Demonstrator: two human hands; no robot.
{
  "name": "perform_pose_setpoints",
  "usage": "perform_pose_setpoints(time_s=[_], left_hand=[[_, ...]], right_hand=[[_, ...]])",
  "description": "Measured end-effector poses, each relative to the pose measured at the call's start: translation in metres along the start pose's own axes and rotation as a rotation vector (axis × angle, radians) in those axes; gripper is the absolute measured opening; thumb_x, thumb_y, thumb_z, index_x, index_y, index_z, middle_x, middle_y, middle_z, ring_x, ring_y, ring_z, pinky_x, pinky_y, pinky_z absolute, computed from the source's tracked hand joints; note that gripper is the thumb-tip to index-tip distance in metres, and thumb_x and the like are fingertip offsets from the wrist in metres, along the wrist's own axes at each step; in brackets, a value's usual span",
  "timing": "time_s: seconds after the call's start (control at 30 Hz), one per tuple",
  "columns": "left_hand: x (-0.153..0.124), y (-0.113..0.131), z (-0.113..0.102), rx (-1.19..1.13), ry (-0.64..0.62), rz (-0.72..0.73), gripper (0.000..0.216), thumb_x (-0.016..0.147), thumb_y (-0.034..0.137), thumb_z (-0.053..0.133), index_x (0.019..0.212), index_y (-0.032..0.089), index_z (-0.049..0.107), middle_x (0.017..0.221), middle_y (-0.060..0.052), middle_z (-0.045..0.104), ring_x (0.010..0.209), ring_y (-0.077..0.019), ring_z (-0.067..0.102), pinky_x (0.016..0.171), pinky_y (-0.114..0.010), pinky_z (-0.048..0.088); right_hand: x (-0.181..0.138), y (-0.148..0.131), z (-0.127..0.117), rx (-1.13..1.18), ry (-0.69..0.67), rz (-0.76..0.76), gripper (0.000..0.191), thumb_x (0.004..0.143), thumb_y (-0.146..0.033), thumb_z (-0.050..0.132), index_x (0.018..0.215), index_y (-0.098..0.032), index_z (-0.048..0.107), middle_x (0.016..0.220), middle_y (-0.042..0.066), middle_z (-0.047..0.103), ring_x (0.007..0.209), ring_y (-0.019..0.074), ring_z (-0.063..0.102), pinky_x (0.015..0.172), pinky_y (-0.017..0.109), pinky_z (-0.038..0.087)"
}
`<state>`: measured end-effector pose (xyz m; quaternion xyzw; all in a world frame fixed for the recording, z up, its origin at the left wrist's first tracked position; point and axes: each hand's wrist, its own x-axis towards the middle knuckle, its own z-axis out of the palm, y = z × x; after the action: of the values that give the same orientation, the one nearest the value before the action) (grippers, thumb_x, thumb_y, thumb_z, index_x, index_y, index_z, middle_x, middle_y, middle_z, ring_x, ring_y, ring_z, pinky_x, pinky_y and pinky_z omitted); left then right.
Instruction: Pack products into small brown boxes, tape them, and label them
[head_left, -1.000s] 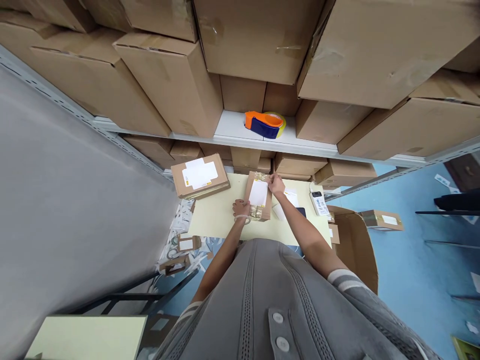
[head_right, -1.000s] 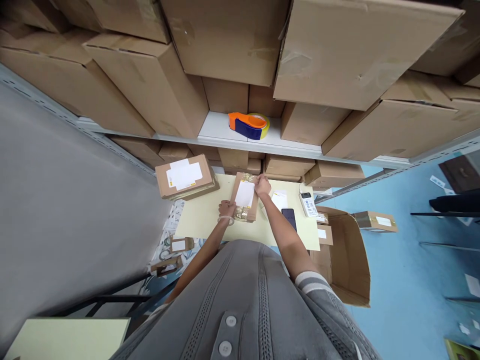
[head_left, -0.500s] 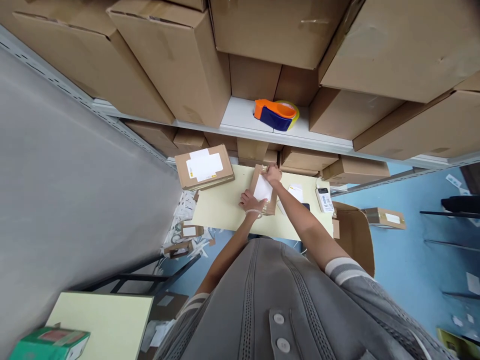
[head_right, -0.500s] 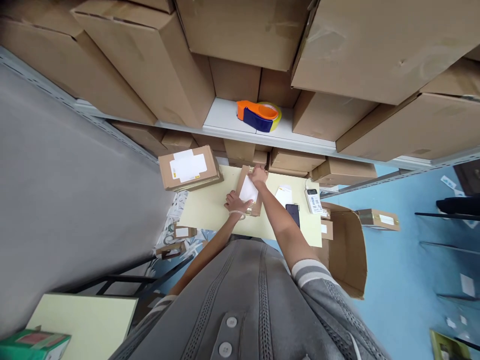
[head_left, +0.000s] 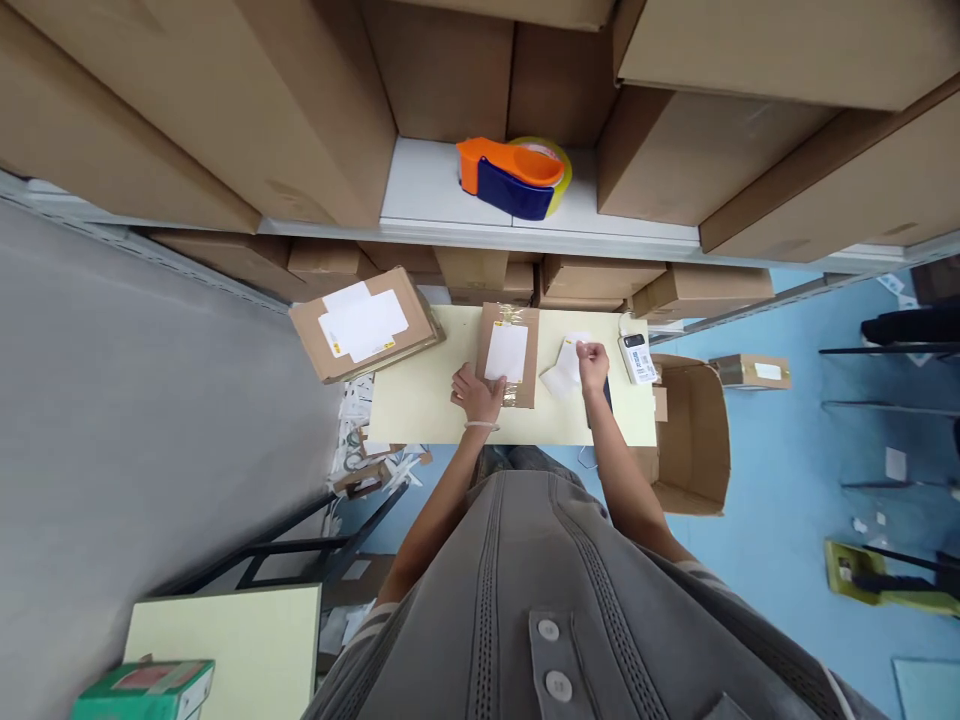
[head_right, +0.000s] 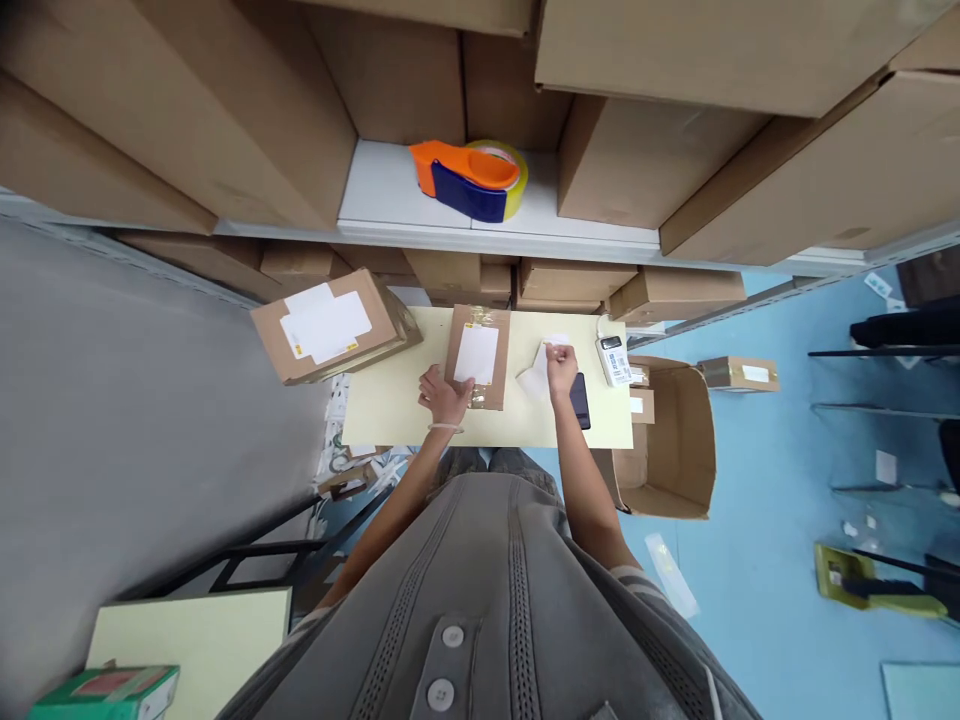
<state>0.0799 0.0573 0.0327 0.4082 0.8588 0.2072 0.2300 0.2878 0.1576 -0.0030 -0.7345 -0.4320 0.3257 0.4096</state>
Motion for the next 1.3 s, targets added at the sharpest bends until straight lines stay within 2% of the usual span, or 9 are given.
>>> perform_pose_setpoints(time_s=[0.13, 0.23, 0.33, 0.43, 0.53, 0.73, 1.0, 1.13, 1.3], left_hand=[[-0.025, -0.003, -0.007, -0.053, 0.067, 0.135, 0.057, 0.086, 0.047, 0.058, 0.129, 0.014, 0.042, 0.127, -0.021, 0.047, 0.123, -0.0360, 0.043, 0.102, -0.049, 0.032], [-0.049, -0.001, -0.005, -0.099, 0.034, 0.276, 0.042, 0.090, 0.041, 0.054, 0.123, 0.015, 0.046, 0.124, -0.019, 0.049, 0.119, -0.0343, 0.047, 0.098, -0.049, 0.035], [-0.065, 0.003, 0.001, -0.160, -0.101, 0.446, 0.031, 0.092, 0.034, 0.051, 0.118, 0.017, 0.048, 0.118, -0.017, 0.053, 0.114, -0.0312, 0.050, 0.095, -0.046, 0.040], [-0.069, 0.006, 0.006, -0.228, -0.290, 0.581, 0.019, 0.093, 0.026, 0.048, 0.110, 0.019, 0.051, 0.109, -0.012, 0.057, 0.107, -0.0260, 0.055, 0.094, -0.041, 0.044], [-0.067, 0.006, 0.008, -0.281, -0.421, 0.597, 0.014, 0.093, 0.023, 0.046, 0.106, 0.022, 0.052, 0.101, -0.008, 0.058, 0.094, -0.0204, 0.059, 0.088, -0.036, 0.048], [-0.062, 0.007, 0.013, -0.462, -0.519, 0.531, 0.011, 0.093, 0.025, 0.048, 0.102, 0.021, 0.052, 0.099, -0.007, 0.059, 0.086, -0.0164, 0.061, 0.076, -0.031, 0.052], [-0.053, 0.023, 0.025, -0.477, -0.469, 0.543, 0.026, 0.090, 0.033, 0.057, 0.113, 0.020, 0.053, 0.119, -0.012, 0.057, 0.111, -0.0225, 0.057, 0.096, -0.040, 0.048], [-0.052, 0.024, 0.032, -0.457, -0.546, 0.695, 0.023, 0.086, 0.034, 0.064, 0.102, 0.018, 0.061, 0.115, -0.012, 0.060, 0.113, -0.0247, 0.057, 0.102, -0.043, 0.045], [-0.050, 0.019, 0.030, -0.454, -0.687, 0.778, 0.021, 0.079, 0.037, 0.072, 0.085, 0.018, 0.068, 0.123, -0.014, 0.061, 0.123, -0.0287, 0.054, 0.106, -0.046, 0.041]], right_hand=[[-0.037, 0.050, -0.038, 0.072, -0.003, 0.490, 0.031, 0.076, -0.046, 0.066, 0.069, -0.023, 0.045, 0.063, -0.005, 0.048, 0.061, 0.0136, 0.046, 0.059, 0.025, 0.038], [-0.056, 0.069, -0.033, 0.118, -0.081, 0.651, 0.034, 0.074, -0.047, 0.070, 0.066, -0.023, 0.048, 0.057, -0.005, 0.046, 0.050, 0.0116, 0.044, 0.048, 0.025, 0.034], [-0.059, 0.077, -0.018, 0.223, -0.134, 0.757, 0.036, 0.075, -0.047, 0.072, 0.065, -0.023, 0.047, 0.054, -0.007, 0.043, 0.044, 0.0090, 0.041, 0.044, 0.025, 0.034], [-0.052, 0.078, -0.009, 0.377, -0.177, 0.791, 0.037, 0.075, -0.043, 0.074, 0.066, -0.024, 0.044, 0.051, -0.010, 0.036, 0.041, 0.0067, 0.034, 0.041, 0.023, 0.033], [-0.046, 0.075, -0.011, 0.541, -0.228, 0.778, 0.039, 0.075, -0.038, 0.075, 0.067, -0.024, 0.040, 0.048, -0.012, 0.028, 0.039, 0.0056, 0.026, 0.039, 0.021, 0.029], [-0.058, 0.056, -0.036, 0.756, -0.290, 0.730, 0.046, 0.072, -0.033, 0.079, 0.066, -0.024, 0.034, 0.047, -0.013, 0.023, 0.039, 0.0050, 0.022, 0.038, 0.019, 0.028], [-0.113, 0.031, -0.082, 1.060, -0.379, 0.727, 0.037, 0.068, -0.024, 0.083, 0.069, -0.023, 0.046, 0.048, -0.013, 0.033, 0.041, 0.0048, 0.032, 0.041, 0.018, 0.034], [-0.129, 0.018, -0.096, 1.131, -0.362, 0.755, 0.031, 0.070, -0.021, 0.081, 0.070, -0.022, 0.050, 0.049, -0.012, 0.043, 0.042, 0.0050, 0.040, 0.043, 0.019, 0.038], [-0.134, -0.002, -0.101, 1.110, -0.350, 0.766, 0.018, 0.076, -0.026, 0.076, 0.082, -0.022, 0.060, 0.072, -0.002, 0.067, 0.060, 0.0119, 0.060, 0.055, 0.025, 0.050]])
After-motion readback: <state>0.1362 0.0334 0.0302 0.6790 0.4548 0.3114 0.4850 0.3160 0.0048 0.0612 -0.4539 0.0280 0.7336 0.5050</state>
